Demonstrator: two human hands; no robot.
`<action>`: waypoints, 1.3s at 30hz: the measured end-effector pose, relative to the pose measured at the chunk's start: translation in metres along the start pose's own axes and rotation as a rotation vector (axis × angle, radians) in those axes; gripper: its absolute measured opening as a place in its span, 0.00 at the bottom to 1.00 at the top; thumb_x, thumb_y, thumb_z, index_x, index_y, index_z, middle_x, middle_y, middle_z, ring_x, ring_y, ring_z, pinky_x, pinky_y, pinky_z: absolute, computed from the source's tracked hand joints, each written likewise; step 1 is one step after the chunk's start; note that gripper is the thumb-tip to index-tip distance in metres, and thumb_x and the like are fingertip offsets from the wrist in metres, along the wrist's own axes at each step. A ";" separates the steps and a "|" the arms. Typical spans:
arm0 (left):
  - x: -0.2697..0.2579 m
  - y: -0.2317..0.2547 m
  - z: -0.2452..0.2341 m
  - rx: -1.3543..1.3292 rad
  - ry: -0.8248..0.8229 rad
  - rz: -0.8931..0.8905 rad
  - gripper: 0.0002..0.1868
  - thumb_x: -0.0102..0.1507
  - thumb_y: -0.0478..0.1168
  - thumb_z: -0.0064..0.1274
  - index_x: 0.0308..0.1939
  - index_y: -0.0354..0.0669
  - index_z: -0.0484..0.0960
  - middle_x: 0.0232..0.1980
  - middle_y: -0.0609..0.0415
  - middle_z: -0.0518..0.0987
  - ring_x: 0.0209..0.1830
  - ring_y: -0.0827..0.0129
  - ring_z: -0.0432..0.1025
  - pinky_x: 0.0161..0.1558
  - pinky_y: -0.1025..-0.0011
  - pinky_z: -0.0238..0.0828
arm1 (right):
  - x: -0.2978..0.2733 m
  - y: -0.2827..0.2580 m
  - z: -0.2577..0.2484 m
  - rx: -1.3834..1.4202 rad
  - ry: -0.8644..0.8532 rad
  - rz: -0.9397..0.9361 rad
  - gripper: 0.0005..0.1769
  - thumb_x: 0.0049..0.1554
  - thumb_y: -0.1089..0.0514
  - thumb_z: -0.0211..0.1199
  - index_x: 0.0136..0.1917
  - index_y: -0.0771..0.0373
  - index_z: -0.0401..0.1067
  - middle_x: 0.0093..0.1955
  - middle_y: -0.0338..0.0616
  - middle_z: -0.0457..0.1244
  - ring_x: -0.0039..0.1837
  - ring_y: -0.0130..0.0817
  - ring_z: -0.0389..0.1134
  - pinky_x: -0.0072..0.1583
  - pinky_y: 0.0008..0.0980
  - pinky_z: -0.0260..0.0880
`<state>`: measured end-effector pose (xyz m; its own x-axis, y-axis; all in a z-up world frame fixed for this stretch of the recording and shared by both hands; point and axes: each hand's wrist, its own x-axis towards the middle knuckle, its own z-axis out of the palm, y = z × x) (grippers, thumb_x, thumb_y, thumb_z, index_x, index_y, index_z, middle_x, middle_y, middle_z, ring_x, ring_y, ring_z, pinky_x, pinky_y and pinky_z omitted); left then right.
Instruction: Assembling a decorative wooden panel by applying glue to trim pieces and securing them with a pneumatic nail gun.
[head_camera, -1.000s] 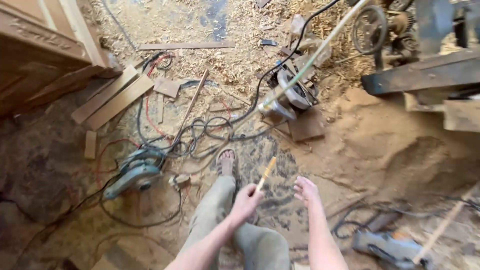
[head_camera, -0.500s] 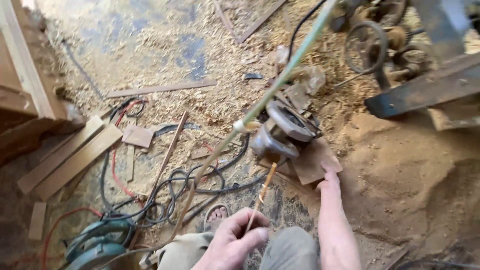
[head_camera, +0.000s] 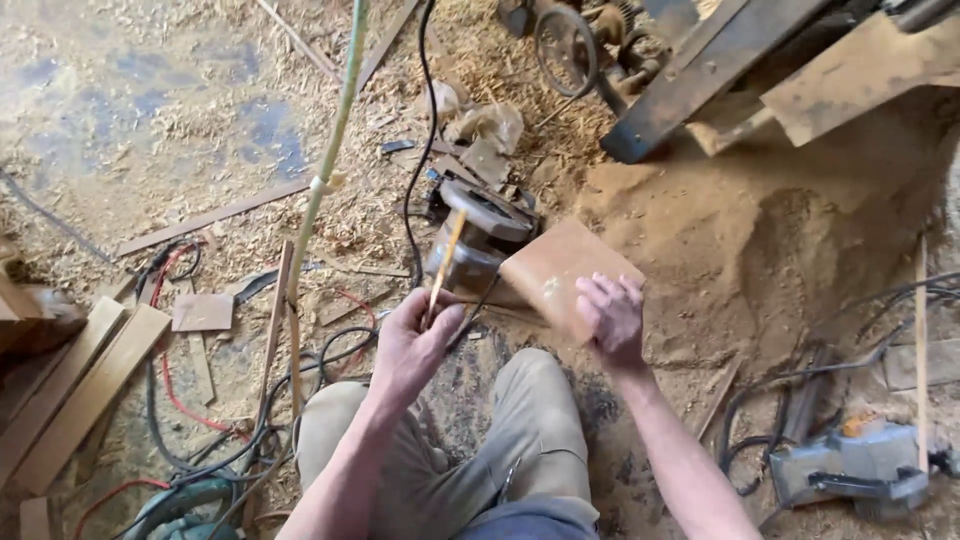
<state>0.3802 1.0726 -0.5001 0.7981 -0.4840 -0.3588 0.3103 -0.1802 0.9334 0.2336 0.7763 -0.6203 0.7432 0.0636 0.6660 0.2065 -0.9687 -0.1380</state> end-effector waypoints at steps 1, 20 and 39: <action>0.008 -0.008 0.005 -0.049 0.028 0.045 0.11 0.62 0.41 0.63 0.44 0.42 0.83 0.31 0.55 0.76 0.31 0.73 0.66 0.34 0.73 0.65 | -0.005 -0.001 -0.007 -0.064 0.028 -0.051 0.17 0.70 0.48 0.39 0.61 0.51 0.67 0.68 0.43 0.66 0.70 0.47 0.66 0.73 0.55 0.52; -0.041 0.100 0.111 -0.141 -0.244 0.164 0.27 0.61 0.46 0.43 0.58 0.38 0.86 0.47 0.55 0.83 0.44 0.71 0.72 0.46 0.72 0.66 | 0.071 -0.113 -0.218 1.612 0.513 1.620 0.37 0.46 0.63 0.55 0.71 0.68 0.65 0.62 0.63 0.66 0.59 0.61 0.67 0.61 0.58 0.68; 0.097 0.196 0.210 -0.417 -0.091 0.856 0.13 0.71 0.34 0.48 0.59 0.44 0.81 0.36 0.59 0.74 0.30 0.77 0.66 0.30 0.78 0.67 | 0.117 -0.080 -0.286 1.602 0.473 1.053 0.43 0.48 0.59 0.64 0.76 0.55 0.56 0.67 0.57 0.63 0.61 0.64 0.69 0.45 0.68 0.81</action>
<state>0.4102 0.8107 -0.3512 0.8023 -0.3777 0.4623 -0.1867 0.5768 0.7953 0.1224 0.7922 -0.3215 0.7898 -0.6123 -0.0364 0.3601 0.5110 -0.7805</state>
